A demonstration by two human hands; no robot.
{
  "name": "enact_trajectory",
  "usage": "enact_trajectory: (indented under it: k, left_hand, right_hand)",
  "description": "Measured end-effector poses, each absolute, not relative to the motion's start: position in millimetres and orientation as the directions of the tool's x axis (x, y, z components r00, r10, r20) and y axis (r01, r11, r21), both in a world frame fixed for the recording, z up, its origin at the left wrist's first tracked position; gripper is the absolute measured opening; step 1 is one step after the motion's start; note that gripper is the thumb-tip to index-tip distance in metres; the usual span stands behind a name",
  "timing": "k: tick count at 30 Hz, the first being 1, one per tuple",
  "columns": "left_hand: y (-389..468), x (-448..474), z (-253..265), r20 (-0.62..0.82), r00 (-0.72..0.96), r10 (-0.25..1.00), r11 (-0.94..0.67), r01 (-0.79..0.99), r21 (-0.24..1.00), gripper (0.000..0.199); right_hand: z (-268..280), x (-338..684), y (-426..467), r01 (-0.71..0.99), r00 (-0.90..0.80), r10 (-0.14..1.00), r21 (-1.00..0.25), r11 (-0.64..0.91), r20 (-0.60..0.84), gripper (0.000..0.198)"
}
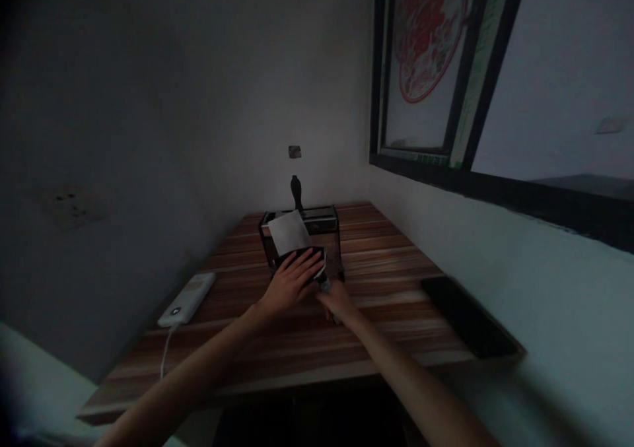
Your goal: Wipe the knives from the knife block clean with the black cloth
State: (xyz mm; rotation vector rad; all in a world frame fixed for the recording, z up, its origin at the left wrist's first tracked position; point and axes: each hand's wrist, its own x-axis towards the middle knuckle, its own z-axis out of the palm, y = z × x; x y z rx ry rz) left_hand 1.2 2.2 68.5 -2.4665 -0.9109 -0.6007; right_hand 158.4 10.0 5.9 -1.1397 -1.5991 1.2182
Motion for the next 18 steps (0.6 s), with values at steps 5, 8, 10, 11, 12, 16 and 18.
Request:
enact_trajectory:
  k: [5,8,10,11,12,16,18]
  left_hand:
    - [12,-3,91,0.604,0.603,0.521,-0.636,0.746,-0.196,0.048]
    - [21,-8,104,0.651,0.554,0.518,-0.612,0.772,-0.17,0.047]
    - [29,-11,114,0.68,0.523,0.514,-0.595,0.788,-0.157,0.046]
    - [32,-13,118,0.693,0.507,0.513,-0.586,0.797,-0.15,0.046]
    - [36,-14,122,0.704,0.492,0.512,-0.578,0.804,-0.141,0.045]
    - [45,-15,135,0.735,0.434,0.522,-0.562,0.823,-0.087,0.044]
    - [48,-13,137,0.745,0.399,0.535,-0.553,0.832,-0.048,0.044]
  right_hand:
    - [2,159,12,0.204,-0.261,0.963,-0.972,0.119,0.063,0.018]
    - [-1,160,14,0.195,-0.256,0.964,-0.973,0.125,0.073,0.02]
    - [-2,161,14,0.195,-0.25,0.966,-0.973,0.121,0.07,0.019]
    - [-2,161,14,0.198,-0.248,0.966,-0.973,0.119,0.068,0.019]
    - [-2,161,14,0.203,-0.247,0.967,-0.972,0.117,0.065,0.019]
    - [-1,160,14,0.202,-0.245,0.968,-0.974,0.106,0.055,0.018]
    - [0,160,14,0.197,-0.234,0.971,-0.976,0.089,0.041,0.015]
